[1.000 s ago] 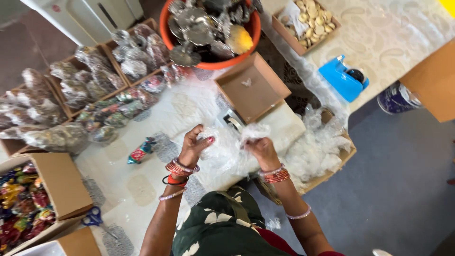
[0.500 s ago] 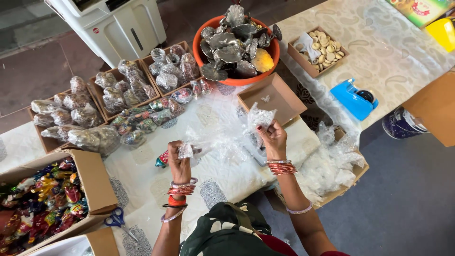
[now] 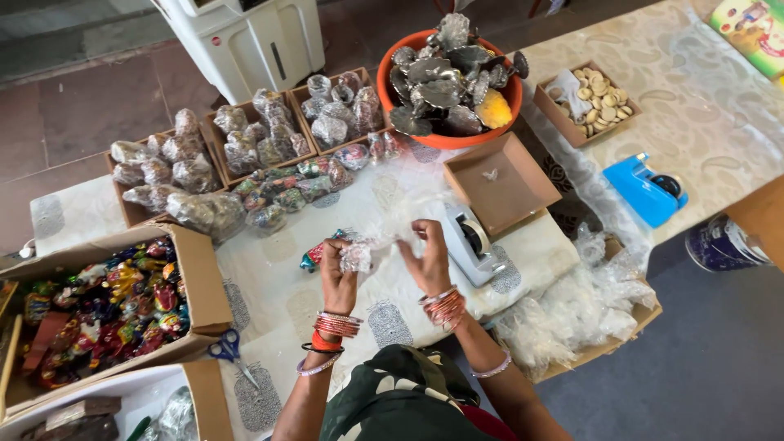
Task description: The recorder is seen cleaning and packing small handicraft items into bubble wrap and placing them in boxes.
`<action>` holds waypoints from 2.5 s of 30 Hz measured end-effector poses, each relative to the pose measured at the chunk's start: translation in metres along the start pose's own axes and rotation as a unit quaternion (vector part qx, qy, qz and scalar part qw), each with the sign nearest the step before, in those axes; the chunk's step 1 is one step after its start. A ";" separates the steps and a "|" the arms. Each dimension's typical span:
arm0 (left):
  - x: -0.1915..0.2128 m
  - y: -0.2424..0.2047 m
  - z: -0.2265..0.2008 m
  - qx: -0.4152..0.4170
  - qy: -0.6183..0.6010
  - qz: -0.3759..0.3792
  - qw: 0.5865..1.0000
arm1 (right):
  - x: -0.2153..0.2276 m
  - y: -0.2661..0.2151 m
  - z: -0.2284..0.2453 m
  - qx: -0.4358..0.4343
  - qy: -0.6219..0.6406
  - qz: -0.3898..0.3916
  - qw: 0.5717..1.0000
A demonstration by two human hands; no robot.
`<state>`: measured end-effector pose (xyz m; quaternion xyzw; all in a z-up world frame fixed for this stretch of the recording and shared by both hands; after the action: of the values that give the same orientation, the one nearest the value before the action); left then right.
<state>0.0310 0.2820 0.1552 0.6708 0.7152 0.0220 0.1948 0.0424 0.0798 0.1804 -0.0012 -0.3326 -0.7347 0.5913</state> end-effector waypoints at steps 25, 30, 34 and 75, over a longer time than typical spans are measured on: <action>0.127 0.011 -0.018 0.145 0.142 -0.107 0.973 | 0.030 0.060 -0.102 -0.176 0.313 0.071 0.931; 0.086 -0.011 0.032 0.115 0.329 0.091 0.933 | 0.022 0.064 -0.026 -0.137 0.206 0.108 0.963; 0.047 -0.015 0.032 0.107 0.301 0.107 0.942 | 0.007 0.057 -0.010 -0.165 0.220 0.153 0.949; 0.072 0.037 -0.016 0.229 -0.227 -0.068 0.944 | 0.065 0.064 -0.054 -0.084 0.218 -0.121 0.965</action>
<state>0.0591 0.3594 0.1626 0.6346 0.6813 -0.3087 0.1945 0.0997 -0.0087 0.1950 0.1497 -0.1305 -0.8087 0.5537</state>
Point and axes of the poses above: each hand's wrist, its own y-axis towards the middle knuckle, its own x-axis out of the back of the hand, z = x × y, the point moved 4 cm from there along y, towards the middle knuckle, and after that the axes turned 4 degrees about x, right-handed, at the moved point
